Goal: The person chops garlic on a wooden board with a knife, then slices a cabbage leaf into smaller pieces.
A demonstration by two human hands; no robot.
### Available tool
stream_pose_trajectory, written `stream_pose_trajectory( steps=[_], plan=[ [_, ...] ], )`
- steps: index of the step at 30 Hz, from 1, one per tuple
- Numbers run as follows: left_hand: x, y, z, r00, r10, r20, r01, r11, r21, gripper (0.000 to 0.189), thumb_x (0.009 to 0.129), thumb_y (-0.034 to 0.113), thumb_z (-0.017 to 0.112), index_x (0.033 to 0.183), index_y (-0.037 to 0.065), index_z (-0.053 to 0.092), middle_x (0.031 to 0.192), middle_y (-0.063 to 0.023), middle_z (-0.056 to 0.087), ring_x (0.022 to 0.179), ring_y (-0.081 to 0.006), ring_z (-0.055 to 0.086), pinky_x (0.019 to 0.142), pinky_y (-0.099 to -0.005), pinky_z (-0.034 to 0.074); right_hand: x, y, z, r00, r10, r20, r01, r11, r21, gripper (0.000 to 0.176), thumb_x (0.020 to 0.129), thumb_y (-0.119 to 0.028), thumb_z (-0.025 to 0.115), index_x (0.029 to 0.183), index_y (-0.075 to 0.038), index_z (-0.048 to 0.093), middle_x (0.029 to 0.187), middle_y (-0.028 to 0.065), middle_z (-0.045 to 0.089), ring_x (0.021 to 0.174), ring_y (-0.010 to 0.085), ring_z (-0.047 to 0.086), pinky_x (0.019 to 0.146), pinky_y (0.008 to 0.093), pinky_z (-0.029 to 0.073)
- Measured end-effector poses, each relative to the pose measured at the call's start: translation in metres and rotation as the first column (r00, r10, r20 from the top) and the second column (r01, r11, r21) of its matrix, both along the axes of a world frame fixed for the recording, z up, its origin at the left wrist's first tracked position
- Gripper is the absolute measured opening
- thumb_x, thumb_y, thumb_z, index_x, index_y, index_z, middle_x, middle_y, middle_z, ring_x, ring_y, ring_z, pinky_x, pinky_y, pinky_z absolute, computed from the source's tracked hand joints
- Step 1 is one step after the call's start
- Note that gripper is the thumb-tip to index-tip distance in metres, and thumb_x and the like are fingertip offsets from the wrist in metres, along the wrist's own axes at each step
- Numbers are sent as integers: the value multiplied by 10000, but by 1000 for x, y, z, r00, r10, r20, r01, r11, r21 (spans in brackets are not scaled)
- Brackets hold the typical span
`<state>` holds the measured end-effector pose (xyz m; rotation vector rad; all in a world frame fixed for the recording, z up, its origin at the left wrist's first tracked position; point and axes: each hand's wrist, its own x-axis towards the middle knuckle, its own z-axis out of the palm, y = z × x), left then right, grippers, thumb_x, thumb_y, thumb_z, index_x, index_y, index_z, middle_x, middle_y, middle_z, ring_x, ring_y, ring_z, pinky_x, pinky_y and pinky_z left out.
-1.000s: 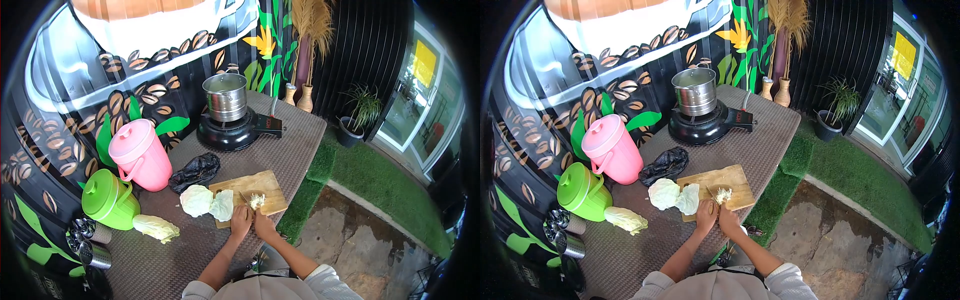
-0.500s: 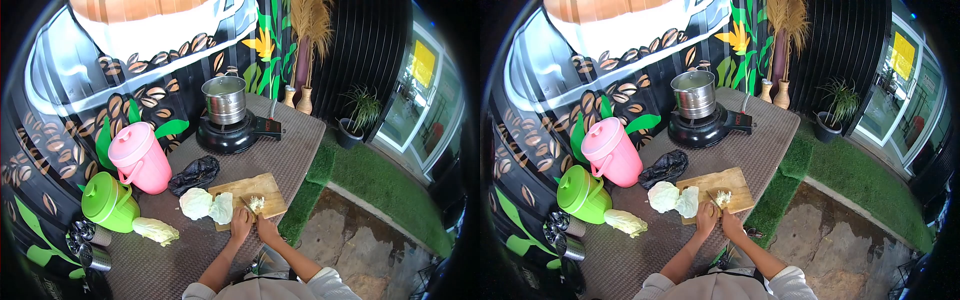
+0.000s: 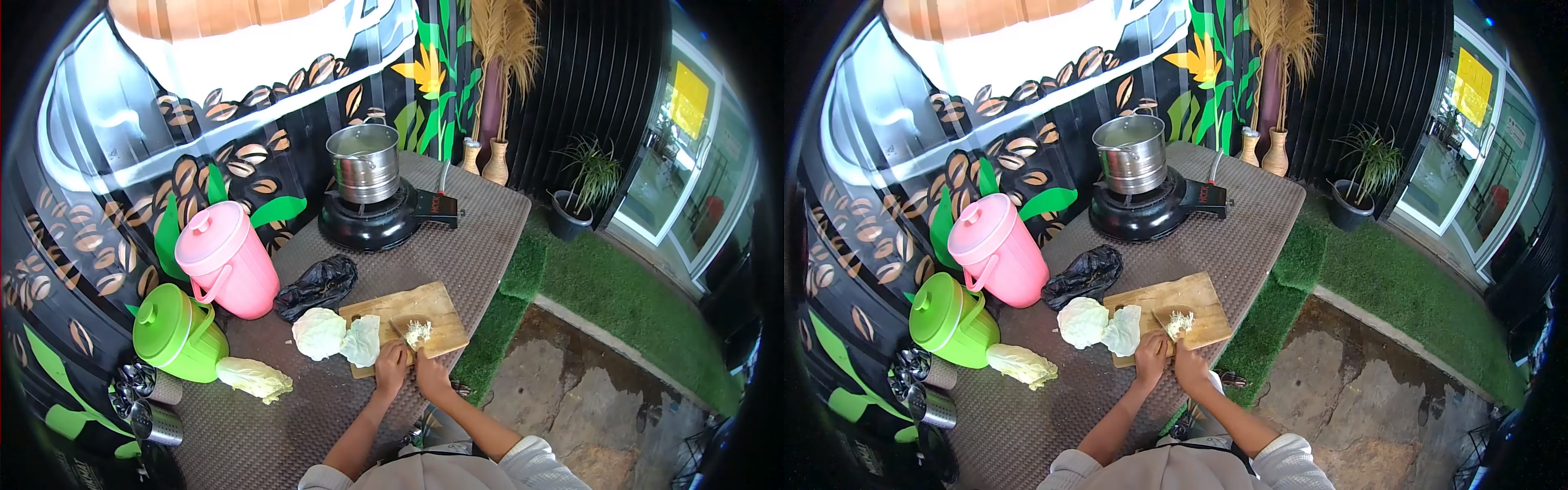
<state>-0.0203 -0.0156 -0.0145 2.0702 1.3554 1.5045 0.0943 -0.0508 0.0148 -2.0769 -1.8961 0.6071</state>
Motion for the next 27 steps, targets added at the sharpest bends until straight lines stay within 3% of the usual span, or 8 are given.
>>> stream_pose_trajectory(
  steps=[1,5,10,16,20,22,27],
  plan=[
    [0,-1,1,1000,-4,0,4,1000,-4,79,764,-21,643,841,-20,626,920,-151,648,896,-332,616,777,-388,503,-1,-4,0,997,-34,-73,35,999,9,281,943,-236,444,1095,0,425,846,307,625,824,468,629,730,553,506],
    [1,-3,4,1000,-13,7,13,999,-38,70,789,-3,624,853,-30,634,930,-174,643,897,-355,607,785,-411,500,5,11,10,991,5,-131,-5,1000,2,281,944,-242,444,1089,-2,435,861,306,624,834,481,615,726,553,490],
    [1,-4,5,1000,-2,7,2,1000,-29,78,790,4,629,859,-32,635,940,-170,643,897,-351,606,785,-413,499,18,19,17,987,116,-112,-119,993,-20,261,943,-226,433,1049,12,440,836,305,623,815,482,616,706,554,484],
    [1,-3,2,1000,12,26,-12,1000,-16,87,803,4,626,878,-35,644,969,-169,641,895,-352,608,785,-407,500,-3,-5,-7,999,-37,-39,37,999,-8,288,946,-249,437,1084,3,409,892,309,619,822,491,613,708,564,483],
    [-2,-4,-2,998,-7,63,12,997,-74,97,811,3,622,895,-32,657,986,-161,649,911,-335,622,786,-385,503,4,12,7,984,-52,-171,53,999,1,302,946,-250,449,1100,7,415,904,318,609,833,505,595,723,563,475],
    [-2,-3,-1,995,-14,99,25,993,-113,89,812,3,624,888,-25,661,990,-152,656,917,-321,632,783,-368,508,19,26,2,972,74,-223,-68,997,33,293,944,-245,455,1070,20,451,885,316,610,829,500,590,718,555,468],
    [-2,-3,0,996,-14,91,28,987,-159,119,820,0,607,915,-38,667,1007,-162,656,930,-320,631,794,-369,507,29,21,8,973,148,-178,-153,988,-17,266,940,-229,461,1044,16,471,878,316,609,817,496,593,715,554,466]
  ],
)
